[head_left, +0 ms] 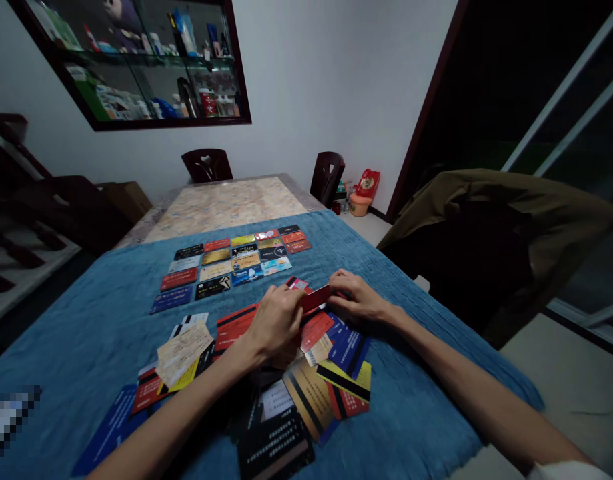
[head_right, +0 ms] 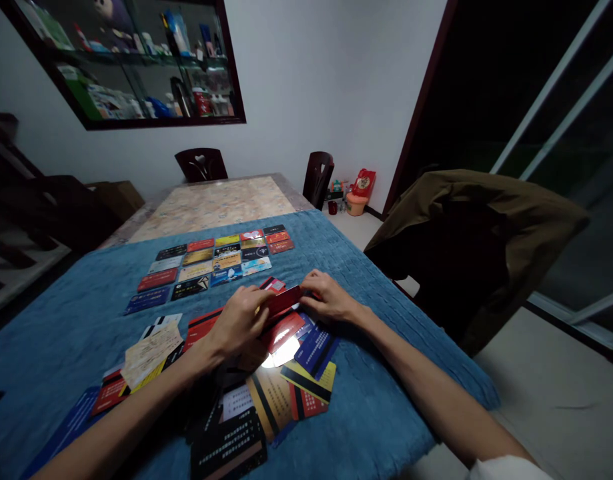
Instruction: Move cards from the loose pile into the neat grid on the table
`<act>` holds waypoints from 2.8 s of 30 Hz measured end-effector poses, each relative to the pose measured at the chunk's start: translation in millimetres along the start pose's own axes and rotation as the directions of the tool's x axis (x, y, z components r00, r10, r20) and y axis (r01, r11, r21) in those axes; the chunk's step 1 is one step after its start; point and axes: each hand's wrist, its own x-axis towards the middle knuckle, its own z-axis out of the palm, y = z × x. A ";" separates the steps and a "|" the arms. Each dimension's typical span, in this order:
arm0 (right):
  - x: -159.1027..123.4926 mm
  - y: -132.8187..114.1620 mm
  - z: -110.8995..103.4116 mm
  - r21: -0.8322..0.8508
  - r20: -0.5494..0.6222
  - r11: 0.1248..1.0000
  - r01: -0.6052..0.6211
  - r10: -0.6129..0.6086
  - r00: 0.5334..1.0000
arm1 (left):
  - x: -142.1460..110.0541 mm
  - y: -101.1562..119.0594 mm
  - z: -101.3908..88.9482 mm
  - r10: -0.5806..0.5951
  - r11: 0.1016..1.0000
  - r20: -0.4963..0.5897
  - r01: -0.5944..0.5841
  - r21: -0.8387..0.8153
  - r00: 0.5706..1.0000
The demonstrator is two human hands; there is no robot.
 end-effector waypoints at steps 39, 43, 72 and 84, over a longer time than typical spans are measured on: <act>9.0 -27.7 8.7 -0.256 -0.329 0.936 0.240 -0.318 0.889 | -1.3 1.9 18.6 0.017 0.922 -0.245 -0.111 -0.372 0.969; 10.4 -28.9 12.8 -0.269 -0.323 0.931 0.247 -0.329 0.887 | -1.2 2.4 21.6 -0.003 0.919 -0.217 -0.083 -0.384 0.976; -0.7 -6.9 2.9 -0.240 -0.149 0.960 0.143 -0.182 0.972 | 1.7 -13.7 25.4 -0.129 0.949 -0.171 0.072 -0.308 0.977; -1.0 -2.8 7.3 -0.432 -0.119 0.887 0.162 -0.234 0.965 | 2.2 -19.2 27.0 -0.158 0.949 -0.179 0.100 -0.298 0.971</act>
